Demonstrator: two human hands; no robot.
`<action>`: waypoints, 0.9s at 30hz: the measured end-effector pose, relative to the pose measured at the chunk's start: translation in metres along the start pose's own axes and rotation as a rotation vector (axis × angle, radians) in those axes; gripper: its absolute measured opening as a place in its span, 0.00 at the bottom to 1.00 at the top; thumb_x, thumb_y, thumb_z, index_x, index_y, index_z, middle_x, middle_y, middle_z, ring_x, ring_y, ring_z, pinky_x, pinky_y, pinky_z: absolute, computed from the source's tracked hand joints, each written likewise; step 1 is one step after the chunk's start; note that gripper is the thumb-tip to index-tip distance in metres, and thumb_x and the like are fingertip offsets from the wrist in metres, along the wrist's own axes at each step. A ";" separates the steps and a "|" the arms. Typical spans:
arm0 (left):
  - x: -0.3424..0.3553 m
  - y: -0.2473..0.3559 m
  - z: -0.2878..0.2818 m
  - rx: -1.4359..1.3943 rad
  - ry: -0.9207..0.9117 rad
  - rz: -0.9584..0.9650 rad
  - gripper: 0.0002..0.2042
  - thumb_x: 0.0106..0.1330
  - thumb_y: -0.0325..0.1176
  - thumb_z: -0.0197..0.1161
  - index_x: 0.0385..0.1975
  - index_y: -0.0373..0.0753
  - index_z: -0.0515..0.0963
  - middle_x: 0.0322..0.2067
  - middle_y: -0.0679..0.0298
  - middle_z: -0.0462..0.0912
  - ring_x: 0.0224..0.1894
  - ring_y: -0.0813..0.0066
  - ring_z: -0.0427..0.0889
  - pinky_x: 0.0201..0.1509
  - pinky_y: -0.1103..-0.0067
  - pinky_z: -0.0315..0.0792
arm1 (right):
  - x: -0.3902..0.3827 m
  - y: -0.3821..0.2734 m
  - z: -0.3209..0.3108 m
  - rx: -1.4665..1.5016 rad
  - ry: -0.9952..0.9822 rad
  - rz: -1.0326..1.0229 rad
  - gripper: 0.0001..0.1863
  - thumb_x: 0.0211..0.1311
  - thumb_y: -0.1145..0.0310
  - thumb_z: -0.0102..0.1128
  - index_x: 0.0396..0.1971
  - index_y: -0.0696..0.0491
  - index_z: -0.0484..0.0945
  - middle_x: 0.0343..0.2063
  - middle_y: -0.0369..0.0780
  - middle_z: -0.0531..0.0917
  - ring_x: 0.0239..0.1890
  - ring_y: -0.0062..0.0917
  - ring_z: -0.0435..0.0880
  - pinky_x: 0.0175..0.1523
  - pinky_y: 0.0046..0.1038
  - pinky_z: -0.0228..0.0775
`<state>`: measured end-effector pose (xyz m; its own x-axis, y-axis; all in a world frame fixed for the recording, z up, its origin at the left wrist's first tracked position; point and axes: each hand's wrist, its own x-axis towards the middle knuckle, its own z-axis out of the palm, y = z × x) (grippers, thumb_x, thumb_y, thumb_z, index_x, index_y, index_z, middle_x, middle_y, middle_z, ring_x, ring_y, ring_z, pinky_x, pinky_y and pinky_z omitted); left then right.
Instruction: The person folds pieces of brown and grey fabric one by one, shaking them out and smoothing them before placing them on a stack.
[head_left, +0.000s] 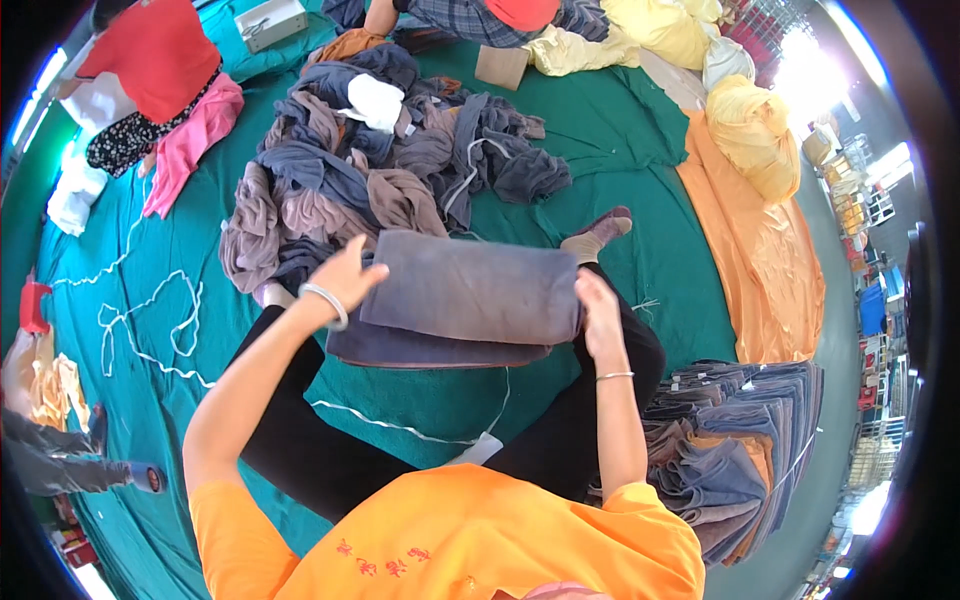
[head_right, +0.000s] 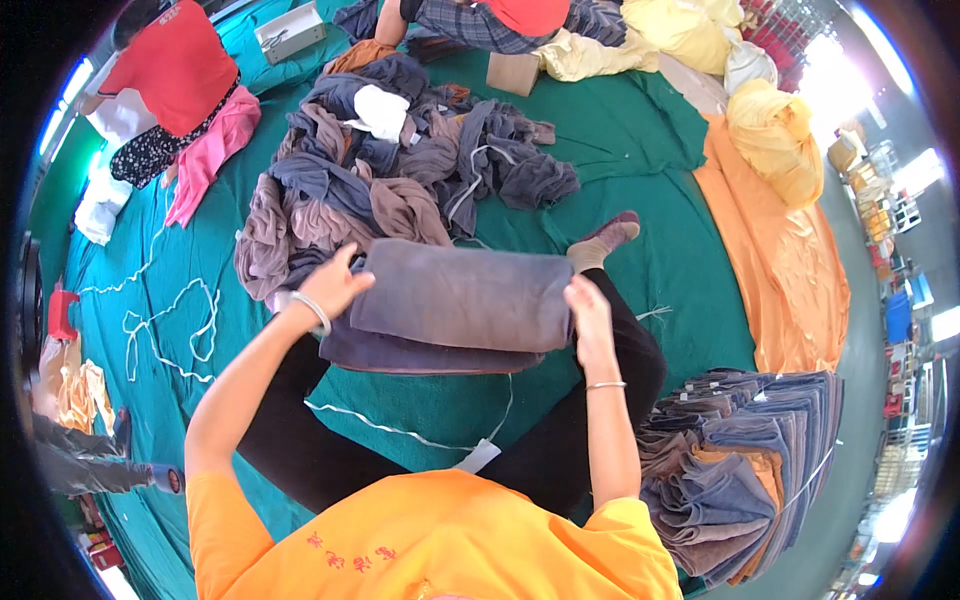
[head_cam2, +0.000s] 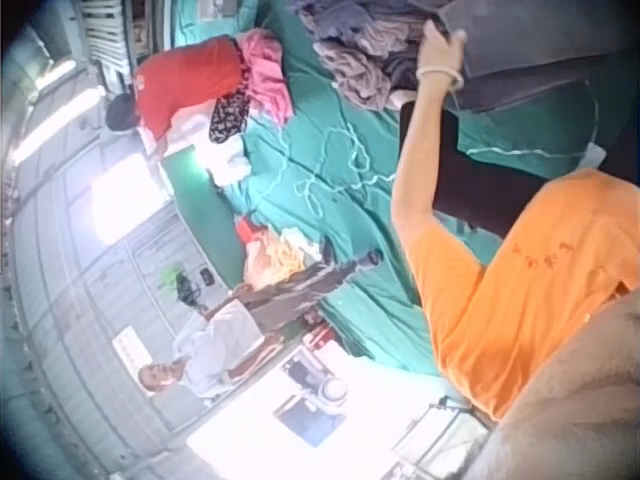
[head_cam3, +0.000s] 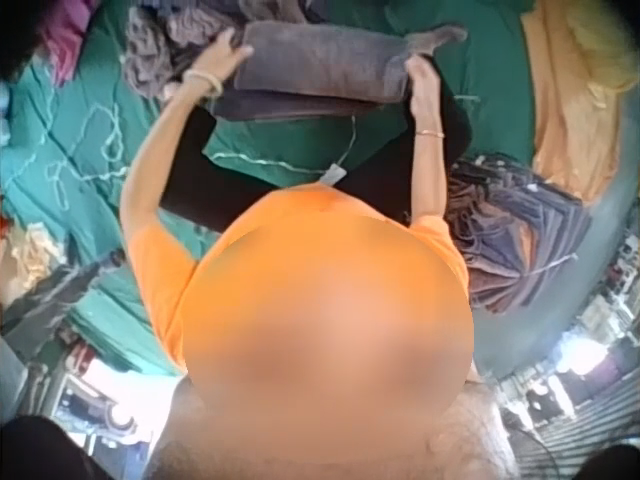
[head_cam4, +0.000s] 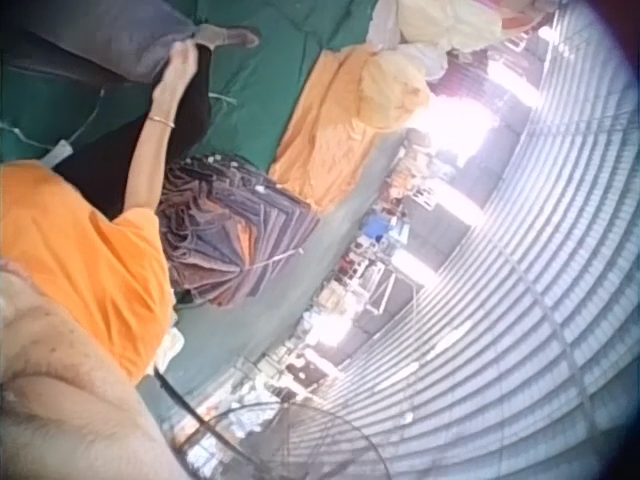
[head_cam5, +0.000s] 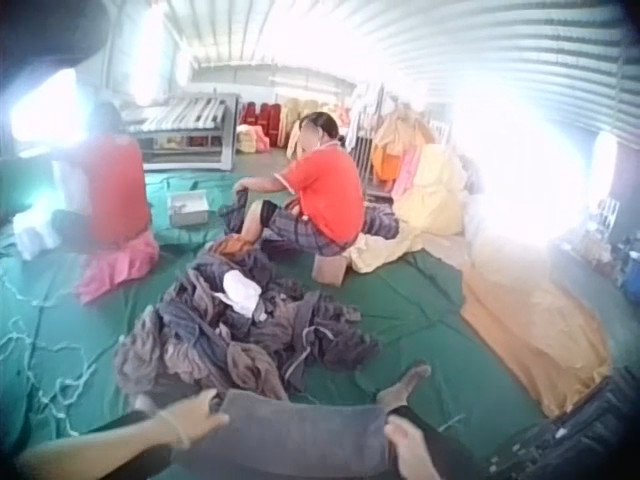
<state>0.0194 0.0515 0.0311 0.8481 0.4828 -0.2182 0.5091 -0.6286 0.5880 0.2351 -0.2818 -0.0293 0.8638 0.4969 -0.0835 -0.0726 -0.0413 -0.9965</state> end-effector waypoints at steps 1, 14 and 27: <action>-0.004 -0.008 0.013 0.003 -0.069 -0.069 0.35 0.57 0.42 0.58 0.58 0.29 0.52 0.43 0.44 0.74 0.46 0.52 0.74 0.51 0.71 0.67 | -0.007 0.001 0.013 -0.026 -0.001 0.214 0.25 0.58 0.61 0.53 0.53 0.59 0.65 0.47 0.40 0.73 0.47 0.25 0.72 0.48 0.28 0.65; 0.024 0.021 -0.031 -1.209 -0.054 0.113 0.18 0.58 0.20 0.48 0.50 0.36 0.70 0.39 0.65 0.77 0.39 0.79 0.77 0.46 0.80 0.71 | 0.041 -0.039 0.025 -0.266 0.160 -0.270 0.16 0.56 0.76 0.50 0.46 0.57 0.72 0.37 0.39 0.78 0.35 0.22 0.75 0.44 0.23 0.66; 0.029 0.008 -0.061 -1.530 0.053 0.028 0.15 0.59 0.20 0.49 0.45 0.37 0.75 0.33 0.63 0.78 0.33 0.76 0.78 0.37 0.79 0.73 | 0.064 -0.096 0.044 0.597 -0.197 0.012 0.29 0.55 0.80 0.52 0.58 0.53 0.58 0.40 0.42 0.77 0.41 0.23 0.76 0.49 0.25 0.68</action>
<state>0.0393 0.0981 0.0770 0.8316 0.5233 -0.1862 -0.1691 0.5578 0.8125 0.2754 -0.2082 0.0612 0.7572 0.6521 -0.0367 -0.3972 0.4151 -0.8185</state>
